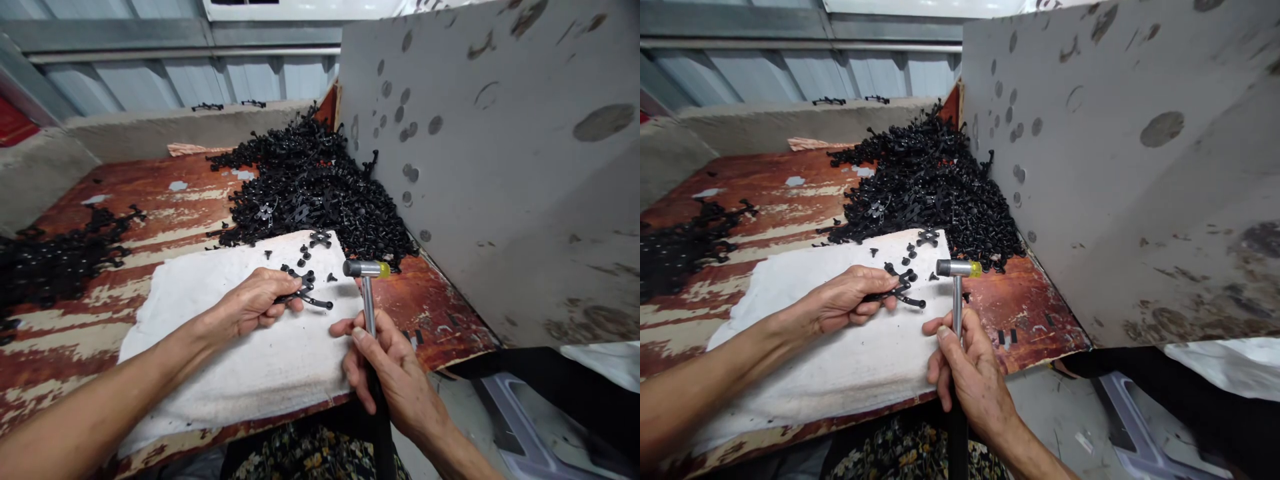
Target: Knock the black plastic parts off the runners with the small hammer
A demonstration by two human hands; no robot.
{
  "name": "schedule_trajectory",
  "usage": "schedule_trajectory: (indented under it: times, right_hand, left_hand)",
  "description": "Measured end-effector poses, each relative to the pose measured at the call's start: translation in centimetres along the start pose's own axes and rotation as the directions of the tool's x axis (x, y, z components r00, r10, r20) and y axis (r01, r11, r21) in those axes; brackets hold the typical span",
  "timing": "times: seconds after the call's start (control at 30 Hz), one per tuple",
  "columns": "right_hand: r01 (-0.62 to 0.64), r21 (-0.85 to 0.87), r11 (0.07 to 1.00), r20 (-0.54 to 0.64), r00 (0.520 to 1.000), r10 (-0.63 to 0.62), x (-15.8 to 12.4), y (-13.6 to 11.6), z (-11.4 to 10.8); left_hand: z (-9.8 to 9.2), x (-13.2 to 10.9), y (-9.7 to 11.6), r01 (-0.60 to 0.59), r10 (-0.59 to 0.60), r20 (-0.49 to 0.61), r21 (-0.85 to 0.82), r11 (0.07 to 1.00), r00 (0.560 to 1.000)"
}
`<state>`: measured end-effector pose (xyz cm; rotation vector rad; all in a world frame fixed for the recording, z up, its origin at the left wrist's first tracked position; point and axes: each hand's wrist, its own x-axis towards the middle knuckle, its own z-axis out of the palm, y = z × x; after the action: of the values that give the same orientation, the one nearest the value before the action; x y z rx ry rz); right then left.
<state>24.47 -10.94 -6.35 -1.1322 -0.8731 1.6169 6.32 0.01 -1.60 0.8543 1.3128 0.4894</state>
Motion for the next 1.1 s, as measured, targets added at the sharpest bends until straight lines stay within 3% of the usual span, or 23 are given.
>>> schedule_trajectory:
  times: [0.87, 1.1]
  right_hand:
    - [0.011, 0.030, 0.999, -0.010, 1.000, -0.011, 0.16, -0.05, 0.05]
    - [-0.004, 0.016, 1.000, -0.003, 1.000, 0.004, 0.18, -0.03, -0.07]
  left_hand:
    - [-0.44, 0.24, 0.14, 0.007, -0.006, 0.049, -0.011, 1.000, 0.999]
    - [-0.13, 0.24, 0.24, 0.026, -0.027, 0.005, 0.024, 0.999, 1.000]
